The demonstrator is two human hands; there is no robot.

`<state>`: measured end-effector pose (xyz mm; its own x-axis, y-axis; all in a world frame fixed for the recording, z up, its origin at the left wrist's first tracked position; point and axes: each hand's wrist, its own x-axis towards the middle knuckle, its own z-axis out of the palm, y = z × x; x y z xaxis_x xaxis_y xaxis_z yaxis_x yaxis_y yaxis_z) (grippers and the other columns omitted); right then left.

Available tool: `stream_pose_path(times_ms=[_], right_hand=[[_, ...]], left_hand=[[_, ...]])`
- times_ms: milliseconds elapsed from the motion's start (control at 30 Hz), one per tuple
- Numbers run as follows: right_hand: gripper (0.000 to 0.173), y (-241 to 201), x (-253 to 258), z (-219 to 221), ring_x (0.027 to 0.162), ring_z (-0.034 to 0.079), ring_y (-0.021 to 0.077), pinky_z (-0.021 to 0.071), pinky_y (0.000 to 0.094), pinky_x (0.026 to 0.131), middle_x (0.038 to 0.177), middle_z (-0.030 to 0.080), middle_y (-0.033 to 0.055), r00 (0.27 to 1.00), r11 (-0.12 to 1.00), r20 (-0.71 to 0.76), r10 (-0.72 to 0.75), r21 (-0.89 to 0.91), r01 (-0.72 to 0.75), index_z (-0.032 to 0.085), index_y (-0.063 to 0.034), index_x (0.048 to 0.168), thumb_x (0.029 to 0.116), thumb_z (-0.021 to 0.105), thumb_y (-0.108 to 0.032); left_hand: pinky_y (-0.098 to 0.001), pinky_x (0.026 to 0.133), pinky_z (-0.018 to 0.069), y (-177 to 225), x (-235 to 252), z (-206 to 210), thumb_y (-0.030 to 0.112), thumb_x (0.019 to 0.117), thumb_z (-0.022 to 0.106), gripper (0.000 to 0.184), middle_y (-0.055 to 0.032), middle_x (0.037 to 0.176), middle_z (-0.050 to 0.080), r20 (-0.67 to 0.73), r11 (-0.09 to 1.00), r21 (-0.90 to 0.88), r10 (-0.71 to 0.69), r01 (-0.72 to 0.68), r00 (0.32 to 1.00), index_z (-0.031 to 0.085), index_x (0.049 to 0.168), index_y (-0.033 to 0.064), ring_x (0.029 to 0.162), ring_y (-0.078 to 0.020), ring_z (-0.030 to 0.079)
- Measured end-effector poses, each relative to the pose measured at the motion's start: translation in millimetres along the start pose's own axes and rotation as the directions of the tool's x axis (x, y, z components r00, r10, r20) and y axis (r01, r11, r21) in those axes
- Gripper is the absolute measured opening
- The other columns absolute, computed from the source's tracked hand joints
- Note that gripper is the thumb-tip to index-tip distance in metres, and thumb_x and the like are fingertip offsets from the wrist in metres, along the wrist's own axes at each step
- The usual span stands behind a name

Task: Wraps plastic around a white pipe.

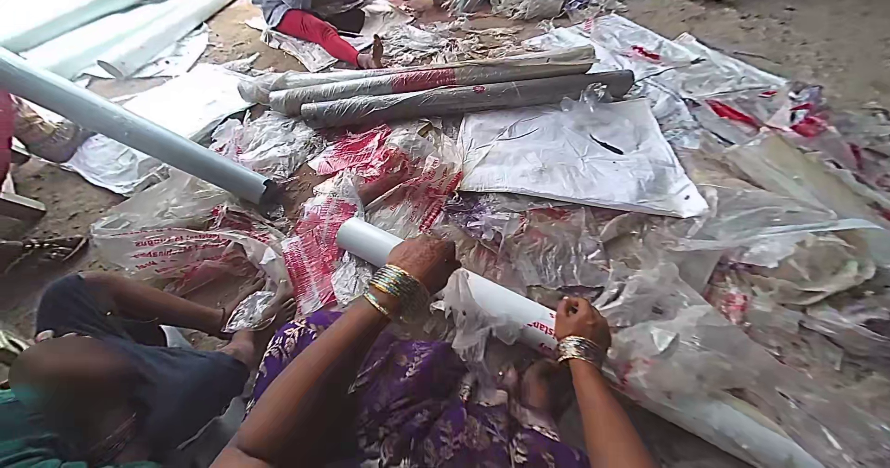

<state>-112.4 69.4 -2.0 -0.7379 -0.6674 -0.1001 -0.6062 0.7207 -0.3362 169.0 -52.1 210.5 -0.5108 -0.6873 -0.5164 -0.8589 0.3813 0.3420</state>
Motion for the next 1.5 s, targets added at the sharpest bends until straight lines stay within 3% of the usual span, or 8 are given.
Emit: stream_pose_path(times_ms=[100,267,433,567,667,833,1067,1500], right_hand=[[0.035,-1,1,-1,0.120,0.064,0.0444,0.0455,0.0581,0.105,0.122,0.069,0.0280,1.000,1.000,0.009,0.008,0.002,-0.008,0.071,0.0038,0.118,0.1063,0.055,-0.026],[0.036,-3,2,-2,0.121,0.064,0.0440,0.0453,0.0578,0.106,0.122,0.070,0.0273,1.000,1.000,0.022,0.021,-0.008,-0.021,0.070,0.0034,0.120,0.1065,0.054,-0.026],[0.036,1,2,-1,0.119,0.065,0.0434,0.0460,0.0580,0.105,0.121,0.070,0.0267,1.000,1.000,0.008,-0.002,-0.010,0.002,0.071,0.0036,0.117,0.1062,0.055,-0.026],[0.035,-1,2,0,0.119,0.065,0.0429,0.0460,0.0573,0.105,0.121,0.070,0.0257,1.000,1.000,0.014,-0.003,-0.006,0.004,0.071,0.0033,0.118,0.1061,0.055,-0.025],[0.034,0,1,-1,0.118,0.065,0.0440,0.0457,0.0585,0.104,0.120,0.070,0.0268,1.000,1.000,0.002,-0.006,0.000,0.006,0.071,0.0041,0.117,0.1058,0.055,-0.024],[0.034,-1,2,-1,0.118,0.066,0.0432,0.0461,0.0577,0.104,0.120,0.070,0.0269,1.000,1.000,0.005,0.000,-0.008,0.000,0.071,0.0041,0.116,0.1059,0.055,-0.025],[0.036,0,4,0,0.119,0.065,0.0422,0.0456,0.0571,0.106,0.121,0.070,0.0263,1.000,1.000,0.015,0.003,-0.015,-0.003,0.071,0.0035,0.117,0.1061,0.055,-0.027],[0.036,-3,2,-4,0.120,0.065,0.0438,0.0446,0.0579,0.106,0.122,0.070,0.0274,1.000,1.000,0.026,0.005,0.008,-0.005,0.071,0.0047,0.118,0.1062,0.054,-0.025]], left_hand=[[-0.0628,0.108,0.0418,-78,50,14,0.043,0.1075,0.051,0.051,-0.0261,0.130,0.066,-0.002,0.921,-0.102,-0.378,0.376,0.926,0.066,0.125,-0.0027,0.128,-0.0421,0.060],[-0.0605,0.109,0.0443,-102,81,58,0.052,0.0988,0.064,0.066,-0.0271,0.138,0.061,0.092,0.832,-0.070,-0.543,0.550,0.835,0.063,0.127,-0.0073,0.134,-0.0407,0.056],[-0.0622,0.105,0.0471,-92,101,75,0.029,0.0969,0.069,0.045,-0.0264,0.138,0.061,0.082,0.876,-0.010,-0.480,0.483,0.873,0.065,0.127,-0.0048,0.133,-0.0422,0.056],[-0.0549,0.101,0.0485,-104,108,63,0.027,0.1035,0.056,0.033,-0.0186,0.115,0.073,0.062,0.925,-0.245,-0.285,0.291,0.957,0.071,0.117,0.0000,0.110,-0.0323,0.069],[-0.0578,0.108,0.0441,-108,103,45,0.034,0.1056,0.053,0.040,-0.0198,0.124,0.071,-0.046,0.865,-0.331,-0.414,0.378,0.909,0.069,0.125,0.0021,0.122,-0.0355,0.065],[-0.0576,0.107,0.0467,-122,95,65,0.060,0.0972,0.061,0.068,-0.0222,0.123,0.070,0.104,0.843,-0.188,-0.493,0.503,0.864,0.069,0.119,-0.0038,0.120,-0.0353,0.067],[-0.0600,0.107,0.0466,-108,99,71,0.031,0.0945,0.071,0.043,-0.0256,0.133,0.064,0.090,0.852,-0.089,-0.509,0.516,0.856,0.068,0.118,-0.0046,0.129,-0.0393,0.060],[-0.0543,0.113,0.0402,-97,100,42,0.029,0.1122,0.038,0.046,-0.0256,0.136,0.063,-0.037,0.849,-0.333,-0.446,0.410,0.894,0.060,0.134,-0.0048,0.132,-0.0375,0.058]])
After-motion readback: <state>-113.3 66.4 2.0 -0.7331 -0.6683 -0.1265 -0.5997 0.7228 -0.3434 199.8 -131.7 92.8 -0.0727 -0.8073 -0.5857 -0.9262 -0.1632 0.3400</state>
